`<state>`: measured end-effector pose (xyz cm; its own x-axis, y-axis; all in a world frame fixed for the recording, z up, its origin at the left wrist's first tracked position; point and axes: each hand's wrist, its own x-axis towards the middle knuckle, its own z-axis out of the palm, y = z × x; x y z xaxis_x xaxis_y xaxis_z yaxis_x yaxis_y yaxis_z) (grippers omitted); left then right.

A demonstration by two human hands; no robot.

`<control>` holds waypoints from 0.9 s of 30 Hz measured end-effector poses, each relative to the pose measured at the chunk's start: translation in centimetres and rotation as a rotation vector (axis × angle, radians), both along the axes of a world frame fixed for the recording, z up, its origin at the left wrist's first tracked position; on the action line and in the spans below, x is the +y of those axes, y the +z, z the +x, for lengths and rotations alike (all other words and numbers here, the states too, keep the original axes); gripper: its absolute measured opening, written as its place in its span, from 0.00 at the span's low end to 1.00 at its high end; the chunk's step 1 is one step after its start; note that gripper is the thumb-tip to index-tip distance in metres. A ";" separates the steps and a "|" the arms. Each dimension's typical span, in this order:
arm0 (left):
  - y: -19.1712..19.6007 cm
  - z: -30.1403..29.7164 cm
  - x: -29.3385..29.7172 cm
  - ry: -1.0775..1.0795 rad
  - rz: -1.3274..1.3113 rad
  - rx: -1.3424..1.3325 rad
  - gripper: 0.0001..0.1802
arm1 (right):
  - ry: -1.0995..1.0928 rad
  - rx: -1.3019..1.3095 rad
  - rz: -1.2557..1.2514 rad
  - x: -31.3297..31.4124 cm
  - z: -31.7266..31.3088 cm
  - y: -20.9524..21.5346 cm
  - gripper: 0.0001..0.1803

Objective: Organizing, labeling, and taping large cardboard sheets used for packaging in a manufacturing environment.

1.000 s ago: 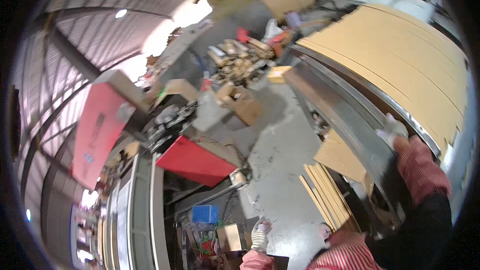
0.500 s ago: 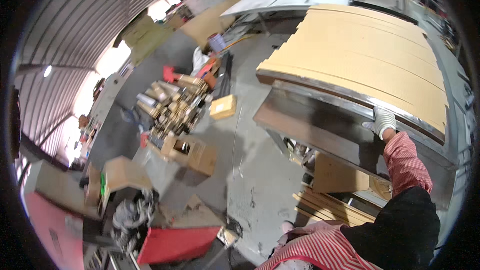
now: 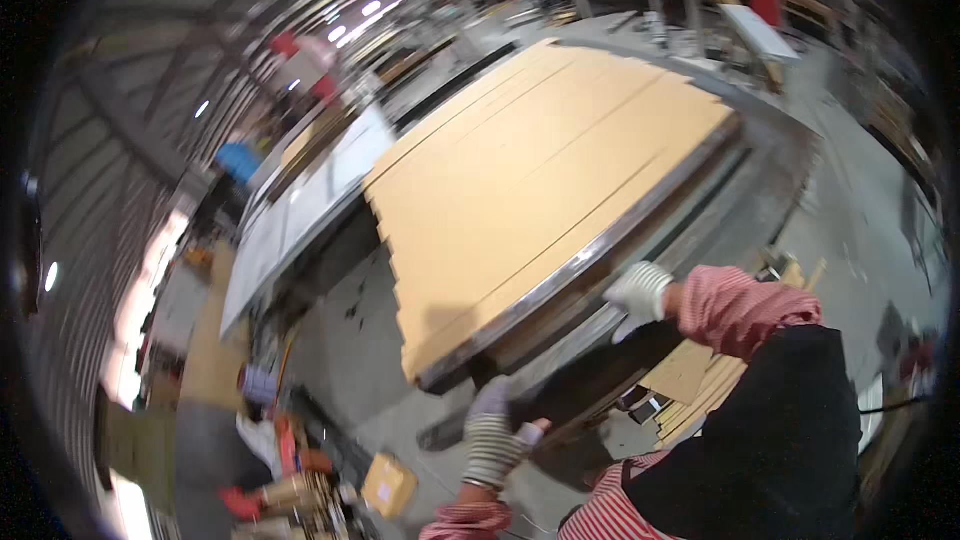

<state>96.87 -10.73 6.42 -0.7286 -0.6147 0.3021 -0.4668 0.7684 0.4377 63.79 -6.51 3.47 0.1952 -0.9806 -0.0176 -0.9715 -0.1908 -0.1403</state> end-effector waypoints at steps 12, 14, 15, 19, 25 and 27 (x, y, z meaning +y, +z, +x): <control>0.8 10.4 -11.4 -0.531 0.612 -0.584 0.25 | -0.072 -0.098 0.654 -4.5 21.4 8.0 0.34; 0.6 11.9 -15.1 -0.561 0.638 -0.638 0.30 | -0.076 -0.095 0.681 -6.7 23.5 9.6 0.36; 0.7 11.9 -16.8 -0.631 0.652 -0.682 0.36 | -0.132 -0.077 0.716 -7.1 24.5 11.4 0.37; 1.9 13.7 -24.0 -0.672 0.840 -0.476 0.33 | -0.068 0.027 0.603 -14.6 27.3 14.5 0.38; 4.9 12.4 -31.3 -0.732 0.843 -0.452 0.32 | -0.042 -0.002 0.455 -23.4 28.6 14.6 0.38; 5.5 12.9 -35.3 -0.763 0.982 -0.410 0.33 | -0.026 0.053 0.534 -27.7 29.2 15.3 0.38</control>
